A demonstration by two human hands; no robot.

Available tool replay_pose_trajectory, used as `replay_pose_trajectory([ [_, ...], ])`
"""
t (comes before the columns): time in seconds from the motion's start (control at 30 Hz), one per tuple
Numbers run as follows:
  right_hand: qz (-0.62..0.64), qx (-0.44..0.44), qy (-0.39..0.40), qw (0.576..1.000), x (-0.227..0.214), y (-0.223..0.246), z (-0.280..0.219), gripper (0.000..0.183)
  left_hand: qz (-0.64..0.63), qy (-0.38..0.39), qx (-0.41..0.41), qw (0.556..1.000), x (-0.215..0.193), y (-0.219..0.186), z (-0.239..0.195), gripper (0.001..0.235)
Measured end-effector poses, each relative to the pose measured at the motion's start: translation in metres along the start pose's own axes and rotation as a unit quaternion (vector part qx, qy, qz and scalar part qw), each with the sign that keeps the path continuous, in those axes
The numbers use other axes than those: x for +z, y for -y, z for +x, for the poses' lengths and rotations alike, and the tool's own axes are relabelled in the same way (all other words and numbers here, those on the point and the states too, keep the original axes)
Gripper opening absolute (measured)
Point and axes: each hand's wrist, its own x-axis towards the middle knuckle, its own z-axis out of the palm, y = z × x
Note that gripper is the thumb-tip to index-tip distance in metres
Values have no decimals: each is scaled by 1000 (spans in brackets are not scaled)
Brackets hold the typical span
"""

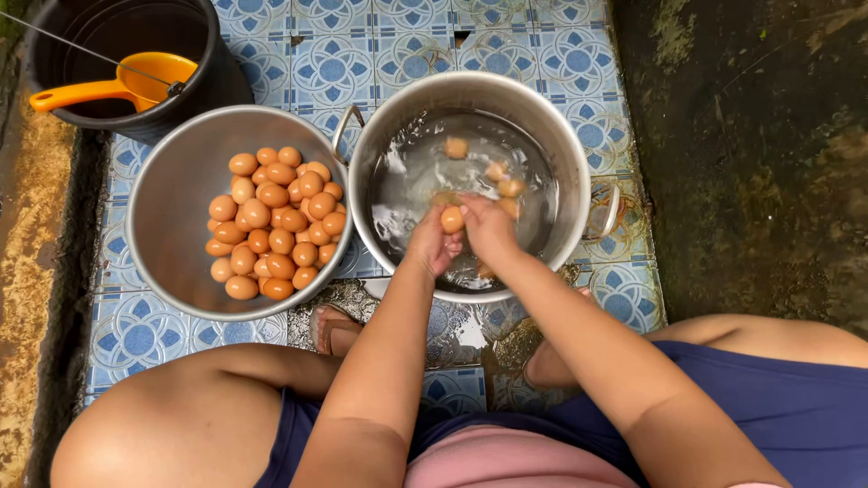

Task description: The person sits on a tiled floor and washes brown eggs in a metal pot filled with water. They use a green scrubbing tool to clean the eggs one by one, then place the washed eggs into a second metal pot.

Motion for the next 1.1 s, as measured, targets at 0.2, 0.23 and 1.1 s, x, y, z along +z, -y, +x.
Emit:
replay_pose_trajectory([
  [0.2,-84,-197,5,977,20,25,-31,34,-100,-13,62,993,-9,6,24,15],
  [0.23,-81,-195,7,977,10,26,-28,34,-99,-17,61,993,-13,8,29,15],
  [1.1,-123,-187,13,974,24,43,-42,33,-122,-89,13,988,-39,21,62,21],
])
